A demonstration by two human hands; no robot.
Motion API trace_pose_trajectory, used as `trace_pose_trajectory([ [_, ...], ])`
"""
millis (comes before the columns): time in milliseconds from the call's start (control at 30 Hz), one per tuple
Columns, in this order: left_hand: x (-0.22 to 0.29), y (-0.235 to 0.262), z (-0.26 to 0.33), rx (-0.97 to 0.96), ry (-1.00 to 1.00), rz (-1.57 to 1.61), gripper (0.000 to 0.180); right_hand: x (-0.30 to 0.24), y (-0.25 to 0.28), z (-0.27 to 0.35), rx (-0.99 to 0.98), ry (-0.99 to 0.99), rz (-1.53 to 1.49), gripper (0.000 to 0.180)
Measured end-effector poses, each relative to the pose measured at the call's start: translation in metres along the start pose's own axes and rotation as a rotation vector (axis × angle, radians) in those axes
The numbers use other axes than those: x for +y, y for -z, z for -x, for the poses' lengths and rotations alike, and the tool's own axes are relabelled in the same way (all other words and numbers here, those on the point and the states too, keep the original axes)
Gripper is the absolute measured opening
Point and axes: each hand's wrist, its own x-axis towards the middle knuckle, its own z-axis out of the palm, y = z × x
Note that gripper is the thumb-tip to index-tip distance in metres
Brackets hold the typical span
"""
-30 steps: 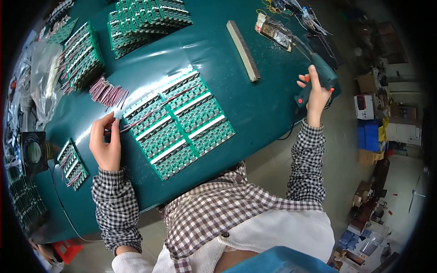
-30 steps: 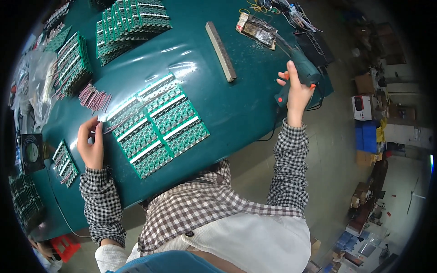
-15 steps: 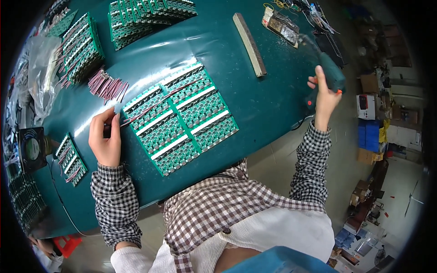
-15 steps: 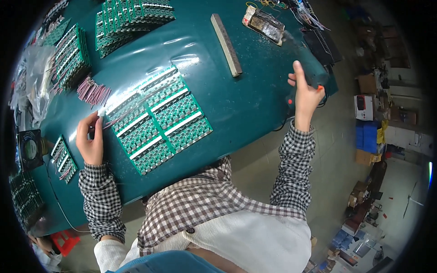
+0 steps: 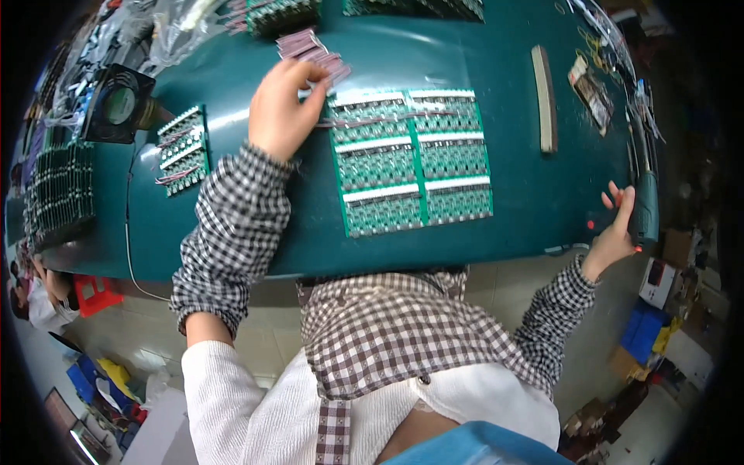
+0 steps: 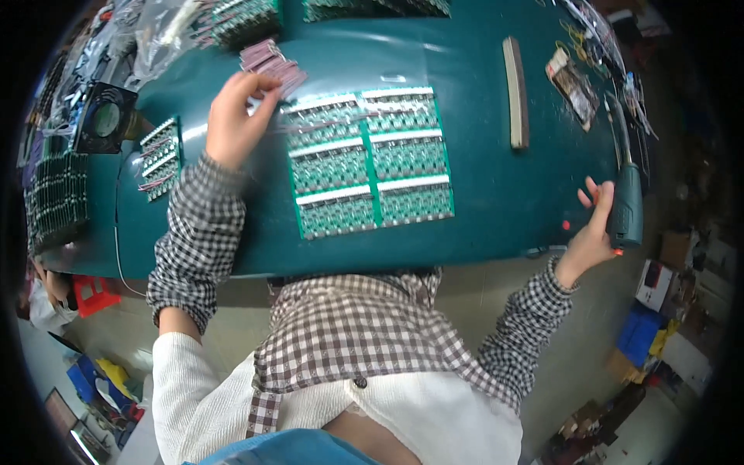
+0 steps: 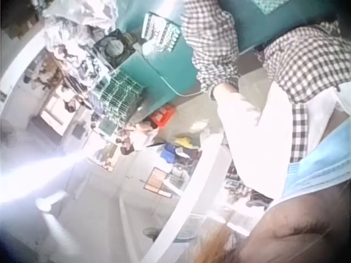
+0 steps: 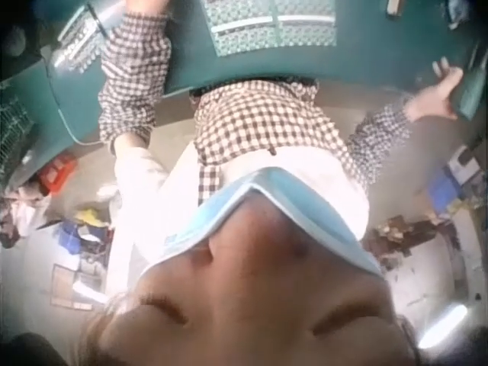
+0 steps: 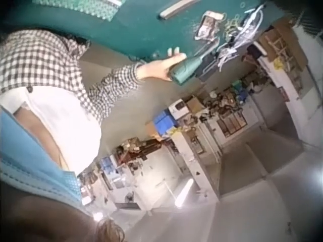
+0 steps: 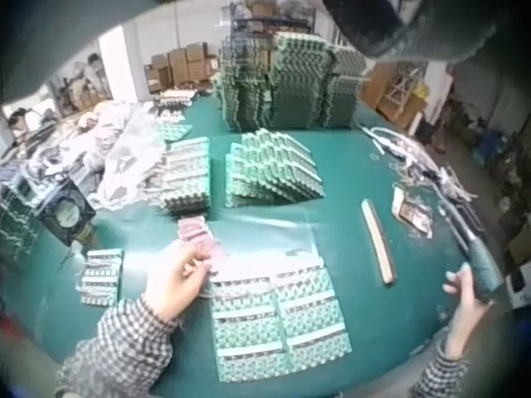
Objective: The person aligns wires onto circuit boards by hand and solders the connections using a soldering gun.
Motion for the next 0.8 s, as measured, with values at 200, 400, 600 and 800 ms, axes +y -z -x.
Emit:
trace_pose_trajectory([
  [200, -0.011, -0.018, -0.008, -0.036, 0.017, -0.269, 0.012, -0.008, -0.005, 0.056, -0.153, -0.486, -0.449, 0.027],
  [400, -0.006, -0.017, -0.008, -0.074, 0.082, -0.117, 0.010, 0.017, -0.004, 0.083, -0.242, -0.693, -0.781, 0.032],
  [600, -0.009, -0.015, -0.010, -0.178, 0.170, -0.027, 0.009, 0.035, -0.007, 0.083, -0.285, -0.786, -0.940, 0.037],
  [800, 0.008, -0.007, -0.013, -0.231, 0.169, -0.125, 0.006, 0.034, -0.007, 0.087, -0.263, -0.735, -0.963, 0.042],
])
